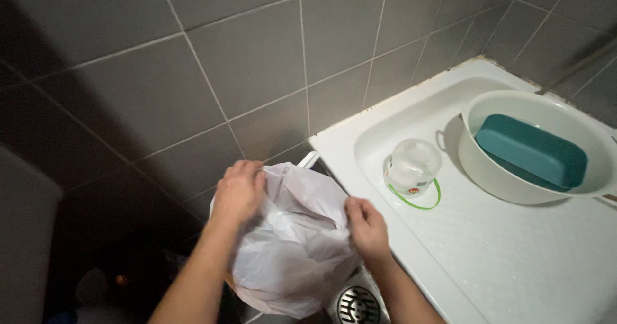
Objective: The person places a green restaurant box and several white plastic bags into a black trash bag in a hallway. Then the person moves to a bathroom and places a white plastic bag into a small red bin next to the sink.
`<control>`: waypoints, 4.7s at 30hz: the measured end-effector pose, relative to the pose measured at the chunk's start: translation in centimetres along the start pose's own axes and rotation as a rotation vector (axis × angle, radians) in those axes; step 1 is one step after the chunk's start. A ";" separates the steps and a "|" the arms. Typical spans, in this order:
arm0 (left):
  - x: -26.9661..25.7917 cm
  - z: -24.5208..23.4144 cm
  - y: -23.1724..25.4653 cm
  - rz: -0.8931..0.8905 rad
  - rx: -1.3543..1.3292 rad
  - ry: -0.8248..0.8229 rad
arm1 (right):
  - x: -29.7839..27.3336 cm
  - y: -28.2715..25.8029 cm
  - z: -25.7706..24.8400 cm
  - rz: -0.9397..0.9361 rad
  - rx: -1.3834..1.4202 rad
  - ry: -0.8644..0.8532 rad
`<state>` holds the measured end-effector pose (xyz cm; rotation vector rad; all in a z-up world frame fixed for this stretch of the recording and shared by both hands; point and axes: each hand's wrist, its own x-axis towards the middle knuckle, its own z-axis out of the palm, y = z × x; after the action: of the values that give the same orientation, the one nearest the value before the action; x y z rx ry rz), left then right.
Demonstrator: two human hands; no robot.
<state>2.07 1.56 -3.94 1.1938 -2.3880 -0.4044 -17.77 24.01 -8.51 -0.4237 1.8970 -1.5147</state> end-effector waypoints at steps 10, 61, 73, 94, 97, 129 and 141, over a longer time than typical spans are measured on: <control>-3.8 -1.8 -5.4 -0.937 -1.243 -0.376 | -2.4 -3.9 2.5 0.154 0.575 -0.513; -18.1 10.6 4.8 -1.071 -1.654 -0.696 | -9.3 8.9 1.5 -0.316 -0.583 -0.881; -19.4 11.8 4.3 -1.001 -1.495 -0.312 | -2.4 7.5 -4.7 -0.160 -0.661 -0.550; -23.2 16.1 0.8 -0.731 -0.556 -0.120 | -13.2 -1.7 14.1 -1.224 -0.895 -0.489; -23.6 16.3 1.1 -0.774 -0.600 -0.083 | -13.9 -1.6 15.3 -1.231 -1.003 -0.474; -23.7 10.0 -1.6 -0.970 -1.776 -0.171 | -6.6 9.2 7.9 0.075 0.078 -0.839; -23.4 8.6 -0.2 -0.891 -1.505 -0.183 | -5.6 9.6 6.7 0.283 -0.001 -0.666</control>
<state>10.35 20.87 -17.31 1.2110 -0.8056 -2.0787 -7.74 25.17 -16.72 -0.5505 1.3607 -1.0154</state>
